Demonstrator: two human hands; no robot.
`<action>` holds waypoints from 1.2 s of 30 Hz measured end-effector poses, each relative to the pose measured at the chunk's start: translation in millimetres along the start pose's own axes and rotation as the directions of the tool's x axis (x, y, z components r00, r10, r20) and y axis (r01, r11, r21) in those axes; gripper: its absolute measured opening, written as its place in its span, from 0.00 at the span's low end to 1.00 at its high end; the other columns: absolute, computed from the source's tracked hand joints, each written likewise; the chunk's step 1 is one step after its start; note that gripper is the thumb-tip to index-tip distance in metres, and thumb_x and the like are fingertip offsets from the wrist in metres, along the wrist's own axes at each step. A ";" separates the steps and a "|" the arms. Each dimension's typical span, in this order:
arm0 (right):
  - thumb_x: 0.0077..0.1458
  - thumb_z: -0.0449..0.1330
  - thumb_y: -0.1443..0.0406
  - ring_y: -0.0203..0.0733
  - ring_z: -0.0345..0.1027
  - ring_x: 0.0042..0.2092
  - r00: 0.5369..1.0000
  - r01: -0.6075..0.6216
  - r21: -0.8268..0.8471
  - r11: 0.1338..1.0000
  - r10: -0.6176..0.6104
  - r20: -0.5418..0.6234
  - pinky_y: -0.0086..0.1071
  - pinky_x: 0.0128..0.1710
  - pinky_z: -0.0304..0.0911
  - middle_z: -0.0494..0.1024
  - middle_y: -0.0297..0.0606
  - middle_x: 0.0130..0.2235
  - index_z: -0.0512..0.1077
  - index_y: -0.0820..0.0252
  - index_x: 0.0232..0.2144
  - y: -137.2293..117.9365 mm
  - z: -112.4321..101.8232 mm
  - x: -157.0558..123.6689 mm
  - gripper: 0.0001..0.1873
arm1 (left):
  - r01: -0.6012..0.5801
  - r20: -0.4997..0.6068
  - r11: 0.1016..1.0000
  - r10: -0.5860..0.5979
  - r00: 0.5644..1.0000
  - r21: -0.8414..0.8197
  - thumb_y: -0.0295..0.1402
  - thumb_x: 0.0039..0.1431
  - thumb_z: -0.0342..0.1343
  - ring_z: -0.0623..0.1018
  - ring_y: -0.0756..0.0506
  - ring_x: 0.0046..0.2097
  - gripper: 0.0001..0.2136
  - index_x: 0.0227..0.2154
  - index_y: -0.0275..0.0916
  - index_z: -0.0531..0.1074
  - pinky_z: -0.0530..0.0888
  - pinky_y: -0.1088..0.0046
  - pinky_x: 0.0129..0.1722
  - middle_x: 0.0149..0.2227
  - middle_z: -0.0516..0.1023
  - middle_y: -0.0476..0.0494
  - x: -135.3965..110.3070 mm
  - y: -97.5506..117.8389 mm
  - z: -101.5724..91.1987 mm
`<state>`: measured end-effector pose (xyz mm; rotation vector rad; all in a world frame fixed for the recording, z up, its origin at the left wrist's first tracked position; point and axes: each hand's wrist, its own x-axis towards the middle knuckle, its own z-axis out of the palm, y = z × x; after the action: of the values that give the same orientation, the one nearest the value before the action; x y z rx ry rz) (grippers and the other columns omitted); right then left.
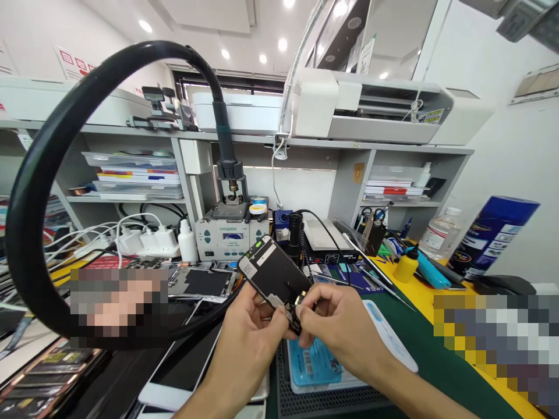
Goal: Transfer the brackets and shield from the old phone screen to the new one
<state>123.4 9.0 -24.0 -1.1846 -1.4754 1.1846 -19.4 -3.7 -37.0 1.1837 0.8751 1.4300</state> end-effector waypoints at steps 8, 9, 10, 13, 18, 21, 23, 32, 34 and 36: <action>0.45 0.61 0.68 0.39 0.73 0.20 1.000 0.016 0.001 1.000 -0.016 -0.015 0.27 0.22 0.65 0.78 0.32 0.16 0.71 0.59 0.21 0.0 0.4 -1.2 0.04 | -0.011 0.014 1.000 0.011 1.000 -0.005 0.34 0.55 0.62 0.78 0.47 0.31 0.14 0.42 0.38 0.69 0.78 0.72 0.27 0.35 0.79 0.45 0.3 -1.0 -0.3; 0.46 0.61 0.68 0.39 0.74 0.21 1.000 0.021 0.002 1.000 -0.021 -0.013 0.27 0.23 0.65 0.78 0.33 0.16 0.71 0.59 0.21 0.9 0.2 -1.3 0.04 | -0.009 0.011 1.000 0.009 1.000 -0.004 0.33 0.55 0.62 0.78 0.46 0.32 0.14 0.43 0.38 0.69 0.78 0.72 0.27 0.35 0.79 0.45 0.3 -0.5 -0.3; 0.47 0.61 0.67 0.39 0.74 0.21 1.000 0.026 0.004 1.000 -0.026 -0.009 0.27 0.23 0.66 0.78 0.33 0.16 0.71 0.59 0.21 1.9 0.0 -1.3 0.04 | -0.007 0.009 1.000 0.007 1.000 -0.002 0.33 0.55 0.62 0.78 0.46 0.33 0.14 0.43 0.38 0.69 0.78 0.72 0.27 0.36 0.79 0.45 0.3 0.2 -0.5; 0.49 0.61 0.66 0.40 0.74 0.22 0.999 0.044 0.010 0.999 -0.043 -0.005 0.27 0.24 0.66 0.78 0.33 0.17 0.72 0.59 0.22 3.6 -0.6 -1.3 0.05 | -0.003 0.023 1.000 0.003 1.000 0.010 0.33 0.58 0.59 0.79 0.45 0.35 0.13 0.45 0.38 0.69 0.77 0.72 0.29 0.38 0.79 0.44 0.1 1.9 -2.7; 0.52 0.61 0.65 0.39 0.74 0.23 0.993 0.118 0.001 0.993 -0.118 0.007 0.28 0.26 0.66 0.77 0.32 0.19 0.71 0.59 0.23 4.2 -1.0 -2.2 0.06 | -0.012 0.080 0.999 0.008 0.997 0.052 0.34 0.61 0.58 0.78 0.44 0.41 0.12 0.47 0.40 0.68 0.78 0.71 0.35 0.44 0.78 0.43 0.6 -1.6 -8.3; 0.53 0.61 0.65 0.38 0.73 0.24 0.989 0.145 -0.026 0.989 -0.145 0.003 0.27 0.26 0.65 0.76 0.32 0.21 0.71 0.60 0.24 5.6 0.0 -3.0 0.07 | -0.035 0.068 0.998 0.032 0.997 0.045 0.35 0.60 0.59 0.78 0.43 0.44 0.14 0.48 0.40 0.68 0.78 0.71 0.37 0.45 0.78 0.41 1.3 -5.9 -8.8; 0.53 0.61 0.65 0.37 0.72 0.25 0.987 0.160 -0.061 0.985 -0.160 0.002 0.27 0.26 0.64 0.76 0.32 0.22 0.71 0.60 0.24 7.2 1.0 -3.2 0.07 | -0.037 0.061 0.998 0.034 0.998 0.047 0.35 0.60 0.59 0.78 0.44 0.44 0.15 0.48 0.40 0.68 0.77 0.71 0.39 0.45 0.79 0.41 1.4 -7.7 -8.2; 0.54 0.61 0.63 0.38 0.70 0.25 0.985 0.163 -0.085 0.983 -0.167 -0.049 0.28 0.26 0.63 0.74 0.32 0.22 0.70 0.59 0.23 10.6 4.8 -5.4 0.09 | -0.030 0.025 0.997 0.029 0.999 0.065 0.32 0.61 0.58 0.79 0.46 0.41 0.12 0.47 0.41 0.68 0.76 0.73 0.38 0.41 0.81 0.44 1.2 -9.7 -7.1; 0.53 0.61 0.62 0.38 0.70 0.24 0.987 0.147 -0.084 0.986 -0.151 -0.052 0.27 0.25 0.63 0.75 0.32 0.21 0.70 0.59 0.23 9.8 5.1 -5.9 0.09 | -0.033 0.040 0.998 0.031 0.999 0.058 0.32 0.62 0.57 0.79 0.46 0.40 0.11 0.47 0.41 0.68 0.76 0.73 0.35 0.41 0.80 0.44 1.1 -10.0 -7.2; 0.52 0.62 0.62 0.37 0.70 0.24 0.988 0.140 -0.082 0.987 -0.145 -0.057 0.27 0.25 0.63 0.75 0.32 0.21 0.71 0.58 0.24 8.5 5.4 -6.0 0.08 | -0.041 0.045 0.998 0.038 0.998 0.050 0.32 0.62 0.57 0.79 0.46 0.40 0.11 0.47 0.41 0.67 0.76 0.73 0.34 0.41 0.80 0.44 0.7 -10.2 -7.4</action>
<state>120.3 3.1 -33.6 -1.1376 -1.5436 0.9927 -23.9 -0.4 -48.4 1.2719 0.8663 1.4157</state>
